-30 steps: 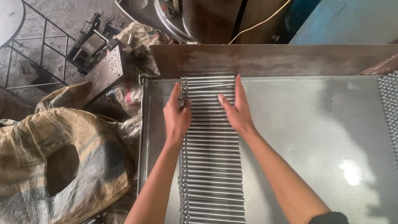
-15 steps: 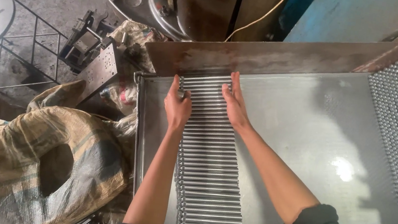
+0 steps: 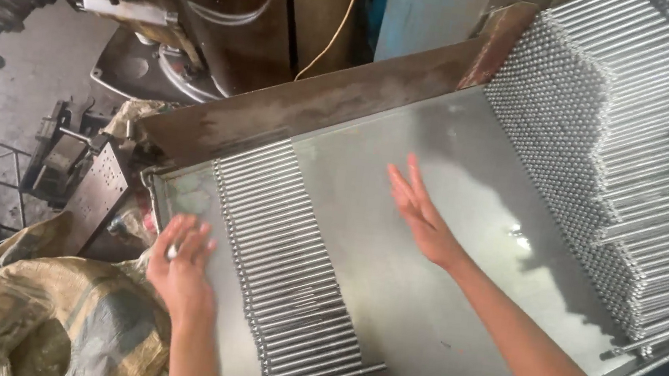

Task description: Organizing and aligning metal rods in a neat row on a metal tray in a fabrication environment.

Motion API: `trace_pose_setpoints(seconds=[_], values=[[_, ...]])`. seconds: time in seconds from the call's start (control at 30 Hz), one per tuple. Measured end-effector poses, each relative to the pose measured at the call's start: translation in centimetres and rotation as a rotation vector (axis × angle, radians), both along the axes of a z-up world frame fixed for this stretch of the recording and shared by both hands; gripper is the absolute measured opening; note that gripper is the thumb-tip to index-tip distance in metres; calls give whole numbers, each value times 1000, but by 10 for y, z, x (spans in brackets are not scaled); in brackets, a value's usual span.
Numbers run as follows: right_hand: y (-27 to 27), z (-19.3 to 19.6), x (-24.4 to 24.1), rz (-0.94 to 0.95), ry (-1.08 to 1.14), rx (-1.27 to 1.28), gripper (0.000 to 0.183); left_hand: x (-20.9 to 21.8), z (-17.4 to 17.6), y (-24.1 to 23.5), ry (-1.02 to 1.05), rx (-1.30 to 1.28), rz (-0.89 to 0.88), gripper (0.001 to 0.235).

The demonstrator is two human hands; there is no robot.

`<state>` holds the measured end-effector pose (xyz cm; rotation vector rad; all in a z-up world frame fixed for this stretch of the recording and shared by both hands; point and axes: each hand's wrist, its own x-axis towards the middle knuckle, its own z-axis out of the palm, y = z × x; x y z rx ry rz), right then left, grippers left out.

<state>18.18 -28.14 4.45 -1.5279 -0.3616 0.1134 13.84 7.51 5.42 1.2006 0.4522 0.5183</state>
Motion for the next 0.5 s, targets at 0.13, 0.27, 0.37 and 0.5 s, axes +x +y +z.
trace_pose_setpoints(seconds=[0.13, 0.27, 0.37, 0.5], values=[[-147, -8, -48, -366, -161, -527, 59, -61, 7, -18, 359, -200, 69, 23], [-247, 25, -89, -675, -365, -1030, 64, -120, -19, -6, 383, -349, 261, 20], [-334, 23, -89, -752, -453, -1246, 71, -162, -102, 38, 197, -541, -4, 33], [-375, 40, -72, -743, 130, -1158, 88, -168, -35, -6, 428, -530, 113, 37]])
